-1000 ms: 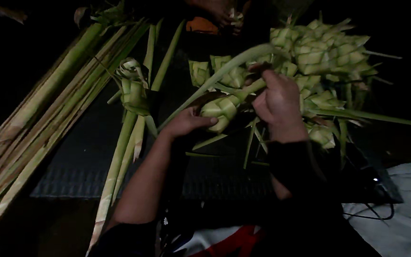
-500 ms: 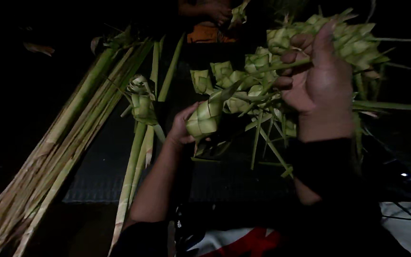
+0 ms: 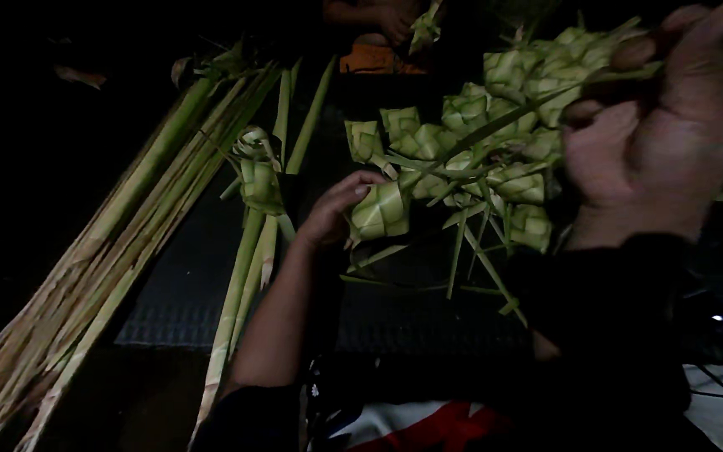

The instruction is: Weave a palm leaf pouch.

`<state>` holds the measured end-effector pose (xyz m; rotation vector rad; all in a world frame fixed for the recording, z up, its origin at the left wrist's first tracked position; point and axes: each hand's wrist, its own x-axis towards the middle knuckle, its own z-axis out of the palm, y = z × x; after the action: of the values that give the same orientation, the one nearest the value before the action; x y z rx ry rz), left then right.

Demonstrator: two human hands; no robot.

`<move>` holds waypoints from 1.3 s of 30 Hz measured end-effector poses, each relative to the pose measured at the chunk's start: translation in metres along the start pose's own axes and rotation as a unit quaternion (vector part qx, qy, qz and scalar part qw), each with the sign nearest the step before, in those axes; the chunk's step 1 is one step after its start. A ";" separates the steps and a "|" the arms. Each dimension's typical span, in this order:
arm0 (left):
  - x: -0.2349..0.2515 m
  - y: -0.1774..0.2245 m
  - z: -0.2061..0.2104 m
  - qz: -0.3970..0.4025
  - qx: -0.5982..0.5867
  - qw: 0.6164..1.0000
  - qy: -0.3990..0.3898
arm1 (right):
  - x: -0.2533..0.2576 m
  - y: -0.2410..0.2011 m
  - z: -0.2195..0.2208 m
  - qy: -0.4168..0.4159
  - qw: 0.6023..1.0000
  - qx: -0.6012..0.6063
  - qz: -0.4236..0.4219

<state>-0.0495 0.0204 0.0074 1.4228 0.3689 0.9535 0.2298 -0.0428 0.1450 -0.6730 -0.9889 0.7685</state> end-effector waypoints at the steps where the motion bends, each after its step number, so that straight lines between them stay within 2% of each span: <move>1: 0.000 0.003 -0.003 0.011 0.063 0.998 -0.001 | 0.002 -0.002 -0.009 0.013 0.999 -0.016 -0.027; 5: 0.002 0.009 -0.007 0.040 0.251 0.967 -0.012 | 0.009 -0.013 -0.051 0.094 0.985 -0.078 -0.123; 7: 0.004 0.009 -0.004 0.070 0.309 0.948 -0.023 | 0.008 -0.019 -0.066 0.103 0.982 -0.114 -0.114; 9: 0.006 0.008 -0.002 0.091 0.354 0.930 -0.039 | 0.001 -0.017 -0.066 0.063 0.982 -0.150 -0.091; 11: 0.007 0.006 0.000 0.067 0.383 0.920 -0.050 | -0.012 -0.007 -0.054 0.006 0.976 -0.216 -0.031; 14: 0.008 -0.003 0.002 0.032 0.422 0.904 -0.058 | -0.030 0.025 -0.038 -0.088 0.941 -0.303 0.125; 16: 0.011 -0.010 0.003 0.006 0.436 0.899 -0.048 | -0.037 0.050 -0.032 -0.137 0.901 -0.360 0.200; 19: 0.013 -0.018 0.002 -0.025 0.443 0.895 -0.038 | -0.043 0.074 -0.027 -0.189 0.812 -0.482 0.270; 21: 0.015 -0.022 0.001 -0.016 0.447 0.894 -0.034 | -0.044 0.082 -0.026 -0.198 0.775 -0.542 0.257; 25: 0.016 -0.028 -0.003 0.024 0.467 0.883 -0.021 | -0.047 0.083 -0.022 -0.080 0.808 -0.573 0.112; 27: 0.015 -0.027 -0.001 0.007 0.459 0.888 -0.018 | -0.051 0.075 -0.015 -0.074 0.813 -0.575 0.057; 28: 0.016 -0.026 0.000 0.000 0.446 0.895 -0.016 | -0.056 0.071 -0.009 -0.114 0.801 -0.582 0.081; 30: 0.016 -0.026 0.001 -0.010 0.419 0.908 -0.008 | -0.063 0.073 0.001 -0.233 0.747 -0.586 0.210; 31: 0.017 -0.027 0.002 -0.013 0.419 0.908 -0.002 | -0.065 0.082 0.002 -0.273 0.721 -0.580 0.262; 32: 0.018 -0.026 0.004 -0.020 0.431 0.902 0.010 | -0.067 0.091 0.001 -0.283 0.715 -0.563 0.302; 34: 0.020 -0.023 0.006 -0.021 0.470 0.881 0.042 | -0.071 0.105 -0.004 -0.255 0.754 -0.492 0.353; 36: 0.018 -0.024 0.007 0.030 0.498 0.865 0.051 | -0.075 0.111 -0.009 -0.205 0.801 -0.423 0.371; 39: 0.017 -0.021 0.019 0.105 0.499 0.860 0.005 | -0.076 0.113 -0.009 -0.153 0.839 -0.383 0.355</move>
<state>-0.0184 0.0235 -0.0037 2.4414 0.7994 0.9797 0.1836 -0.0428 0.0160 -1.7228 -1.3706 1.1498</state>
